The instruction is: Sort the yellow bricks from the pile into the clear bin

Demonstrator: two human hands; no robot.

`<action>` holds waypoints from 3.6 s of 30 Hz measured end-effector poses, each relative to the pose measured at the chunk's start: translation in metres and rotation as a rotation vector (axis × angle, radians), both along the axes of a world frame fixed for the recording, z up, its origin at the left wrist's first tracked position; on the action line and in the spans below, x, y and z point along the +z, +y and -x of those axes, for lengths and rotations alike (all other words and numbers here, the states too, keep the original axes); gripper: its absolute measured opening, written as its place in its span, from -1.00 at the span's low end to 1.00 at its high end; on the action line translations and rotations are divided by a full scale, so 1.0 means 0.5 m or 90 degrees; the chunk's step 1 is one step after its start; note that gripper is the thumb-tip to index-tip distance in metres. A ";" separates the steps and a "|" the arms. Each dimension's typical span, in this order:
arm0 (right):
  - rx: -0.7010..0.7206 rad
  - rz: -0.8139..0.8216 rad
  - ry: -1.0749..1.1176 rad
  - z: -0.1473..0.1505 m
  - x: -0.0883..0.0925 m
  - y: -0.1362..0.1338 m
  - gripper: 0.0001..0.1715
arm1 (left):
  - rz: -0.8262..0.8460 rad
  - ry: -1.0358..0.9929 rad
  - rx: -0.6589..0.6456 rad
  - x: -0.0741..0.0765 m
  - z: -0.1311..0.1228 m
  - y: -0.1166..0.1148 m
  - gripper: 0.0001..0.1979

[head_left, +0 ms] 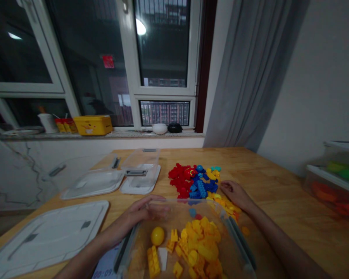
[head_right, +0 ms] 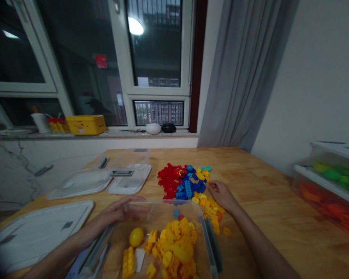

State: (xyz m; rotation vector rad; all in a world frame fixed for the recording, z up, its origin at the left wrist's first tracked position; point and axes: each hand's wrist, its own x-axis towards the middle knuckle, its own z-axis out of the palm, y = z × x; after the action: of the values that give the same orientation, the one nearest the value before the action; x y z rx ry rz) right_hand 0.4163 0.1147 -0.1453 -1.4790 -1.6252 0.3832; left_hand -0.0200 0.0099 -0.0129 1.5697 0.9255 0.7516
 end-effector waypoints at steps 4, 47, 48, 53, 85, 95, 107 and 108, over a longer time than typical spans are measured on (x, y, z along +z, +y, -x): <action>-0.021 -0.017 -0.019 -0.013 -0.016 0.009 -0.51 | 0.006 -0.006 -0.013 -0.002 0.002 0.002 -0.62; 0.001 -0.095 -0.139 0.005 -0.003 0.009 -0.52 | -0.004 0.005 -0.004 -0.009 0.001 0.008 -0.60; 0.000 -0.087 -0.137 0.004 -0.002 0.009 -0.52 | 0.000 0.001 -0.009 -0.011 0.001 0.009 -0.60; -0.006 -0.051 -0.122 0.004 0.012 0.000 -0.58 | 0.005 0.000 -0.018 -0.012 0.003 0.011 -0.59; -0.023 -0.031 0.006 0.015 0.019 -0.007 -0.49 | -0.010 0.006 -0.001 0.001 -0.002 0.002 -0.61; -0.035 -0.091 0.085 0.042 0.078 -0.036 -0.38 | 0.017 -0.019 -0.006 -0.002 0.000 0.004 -0.62; 0.238 0.088 0.478 0.147 0.175 -0.118 -0.36 | 0.031 -0.022 -0.042 -0.001 0.003 0.000 -0.63; 0.288 0.120 0.517 0.157 0.181 -0.132 -0.37 | 0.033 -0.026 -0.042 -0.001 0.002 0.000 -0.63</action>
State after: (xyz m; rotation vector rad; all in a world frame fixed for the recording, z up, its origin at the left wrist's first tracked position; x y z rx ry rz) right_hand 0.3377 0.0489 -0.0549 -0.8642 -1.2392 1.2388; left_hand -0.0211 0.0097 -0.0133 1.5264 0.8538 0.7054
